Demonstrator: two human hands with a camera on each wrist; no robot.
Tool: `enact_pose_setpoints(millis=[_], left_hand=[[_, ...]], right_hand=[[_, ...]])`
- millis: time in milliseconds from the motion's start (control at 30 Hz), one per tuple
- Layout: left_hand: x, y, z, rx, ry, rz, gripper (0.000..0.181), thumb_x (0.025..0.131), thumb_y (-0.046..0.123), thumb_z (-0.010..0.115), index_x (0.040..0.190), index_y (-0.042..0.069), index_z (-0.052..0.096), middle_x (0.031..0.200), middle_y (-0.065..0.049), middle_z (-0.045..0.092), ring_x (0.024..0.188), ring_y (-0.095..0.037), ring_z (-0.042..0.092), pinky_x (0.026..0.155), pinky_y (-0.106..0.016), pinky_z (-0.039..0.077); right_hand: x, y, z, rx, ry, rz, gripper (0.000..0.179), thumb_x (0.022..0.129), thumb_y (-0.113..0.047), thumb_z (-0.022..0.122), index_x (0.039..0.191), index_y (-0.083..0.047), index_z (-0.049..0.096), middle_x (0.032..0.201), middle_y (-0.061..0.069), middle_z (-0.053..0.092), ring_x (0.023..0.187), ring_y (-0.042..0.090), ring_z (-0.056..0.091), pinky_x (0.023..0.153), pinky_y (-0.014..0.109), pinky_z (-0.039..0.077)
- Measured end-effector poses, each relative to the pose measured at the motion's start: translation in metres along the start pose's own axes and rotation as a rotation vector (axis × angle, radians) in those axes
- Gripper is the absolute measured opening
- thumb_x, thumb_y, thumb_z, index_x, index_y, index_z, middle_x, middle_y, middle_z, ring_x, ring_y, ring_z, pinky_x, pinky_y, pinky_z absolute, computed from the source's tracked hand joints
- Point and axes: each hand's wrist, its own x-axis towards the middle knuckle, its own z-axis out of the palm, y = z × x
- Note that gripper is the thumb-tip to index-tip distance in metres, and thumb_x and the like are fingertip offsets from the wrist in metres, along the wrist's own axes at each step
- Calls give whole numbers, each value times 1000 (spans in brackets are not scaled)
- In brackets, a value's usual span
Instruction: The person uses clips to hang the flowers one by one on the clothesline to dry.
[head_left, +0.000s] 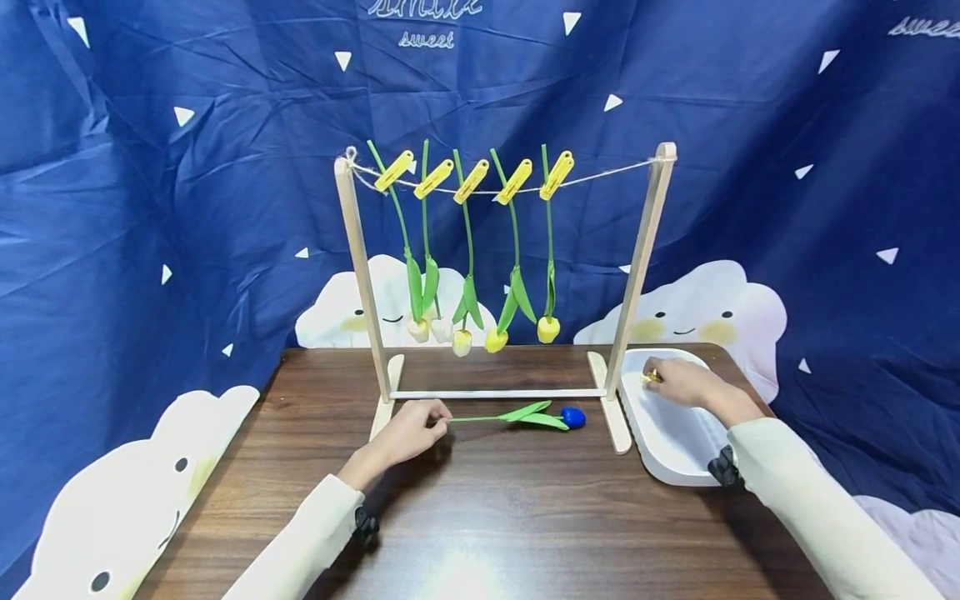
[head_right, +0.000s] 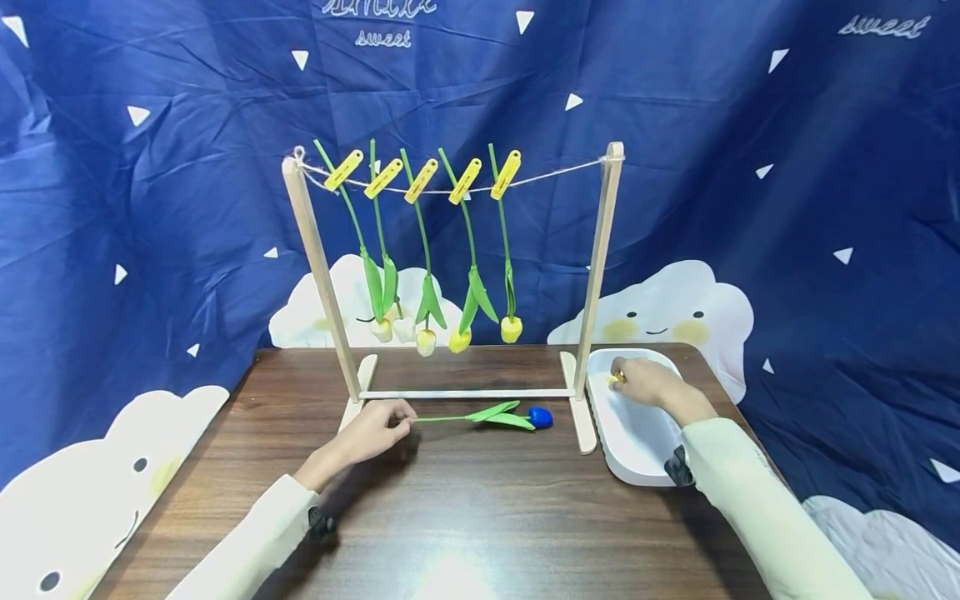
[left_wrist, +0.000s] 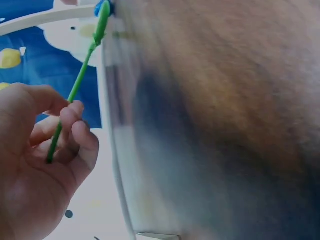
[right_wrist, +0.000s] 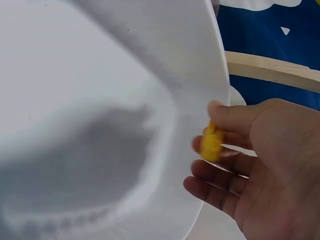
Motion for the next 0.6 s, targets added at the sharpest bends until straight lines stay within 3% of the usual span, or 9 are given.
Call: enact_pose_setpoints(millis=[133,233,433,600], left_hand=[[4,5,-6,-22,91,-21,9,97,13,69,100,11,78,97,1,80,99,-17,75,91,-39,59],[6,9,-9,-90,165,-62,5,96,18,73,95,16,78,98,2,81,89,-12,71,84,-31,57],[9,20,-20,-314,245,-132,5,95,16,77,93,12,78,87,0,77,66,-8,59,63,-20,48],[13,32,-30,-498,273,-201,5,94,12,78,97,8,79,64,4,63,51,-7,49,49,-21,39]], right_hand=[[1,2,-3,32,52,18,31,106,-23,64,117,6,68,108,23,75,97,38,73,88,59,57],[0,4,-7,50,81,47,35,106,-28,64,118,5,69,111,22,75,99,38,73,85,59,57],[-1,2,-15,74,134,36,38,102,-32,72,117,3,70,103,17,75,91,31,72,79,53,58],[-1,-5,-24,140,145,32,39,104,-27,70,123,7,66,102,20,73,71,16,69,68,41,56]])
